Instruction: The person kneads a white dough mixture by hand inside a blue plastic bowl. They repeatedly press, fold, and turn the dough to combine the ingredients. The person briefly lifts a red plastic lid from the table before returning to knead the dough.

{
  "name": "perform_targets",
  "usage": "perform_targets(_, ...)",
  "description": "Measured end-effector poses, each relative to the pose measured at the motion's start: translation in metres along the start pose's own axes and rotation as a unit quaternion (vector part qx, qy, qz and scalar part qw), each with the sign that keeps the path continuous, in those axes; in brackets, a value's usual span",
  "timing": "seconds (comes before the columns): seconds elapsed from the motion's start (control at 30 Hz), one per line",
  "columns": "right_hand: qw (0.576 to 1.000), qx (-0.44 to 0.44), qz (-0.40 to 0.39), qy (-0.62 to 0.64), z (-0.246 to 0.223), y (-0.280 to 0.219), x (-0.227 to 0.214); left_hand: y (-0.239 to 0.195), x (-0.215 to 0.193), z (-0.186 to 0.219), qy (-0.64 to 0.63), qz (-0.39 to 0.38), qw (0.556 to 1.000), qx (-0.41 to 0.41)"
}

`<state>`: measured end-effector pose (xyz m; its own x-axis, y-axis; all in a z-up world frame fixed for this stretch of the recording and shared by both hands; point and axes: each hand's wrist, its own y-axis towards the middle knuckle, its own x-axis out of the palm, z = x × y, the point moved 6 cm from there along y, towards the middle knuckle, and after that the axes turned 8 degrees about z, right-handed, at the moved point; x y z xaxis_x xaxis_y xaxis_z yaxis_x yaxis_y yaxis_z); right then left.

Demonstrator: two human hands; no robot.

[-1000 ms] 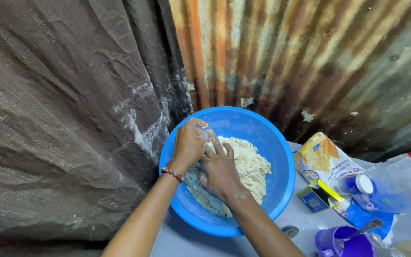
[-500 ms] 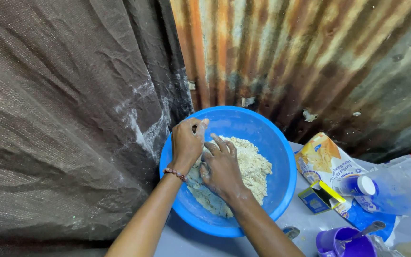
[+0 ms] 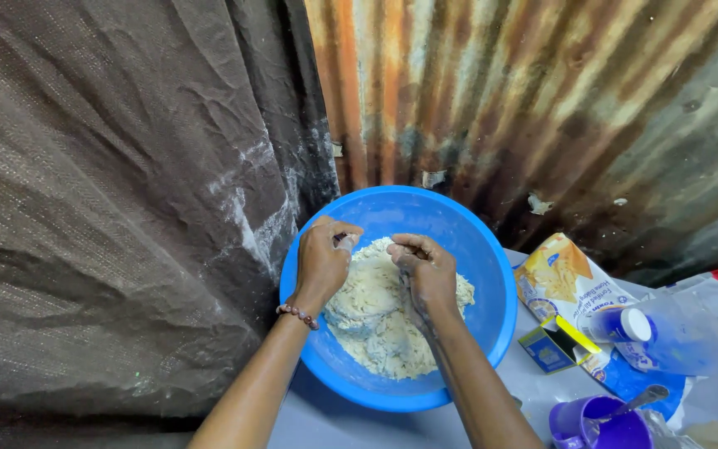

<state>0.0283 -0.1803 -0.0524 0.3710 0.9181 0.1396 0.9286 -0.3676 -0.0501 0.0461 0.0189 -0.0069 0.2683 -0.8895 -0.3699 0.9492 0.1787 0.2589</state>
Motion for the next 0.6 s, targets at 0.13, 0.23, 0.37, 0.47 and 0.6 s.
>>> perform_targets(0.13, 0.993, 0.074, -0.044, 0.077, 0.01, 0.001, -0.001, -0.007, 0.005, -0.011, 0.016, 0.006, 1.0, -0.021)
perform_targets(0.23, 0.987, 0.098, -0.075, 0.104, 0.012, -0.001, 0.005, -0.018, -0.001, 0.004, 0.001, 0.003, 0.999, -0.037)
perform_targets(0.37, 0.983, 0.094, -0.094, 0.13, 0.002, -0.012, 0.006, -0.018, 0.005, -0.001, -0.002, -0.018, 1.0, -0.008)
perform_targets(0.47, 0.981, 0.088, -0.101, 0.138, -0.005, -0.015, 0.011, -0.013, 0.014, -0.013, 0.013, -0.032, 0.999, 0.016)
perform_targets(0.6, 0.985, 0.095, -0.067, 0.129, -0.018, -0.022, 0.01, -0.018, 0.008, 0.005, 0.003, -0.037, 0.999, 0.01)
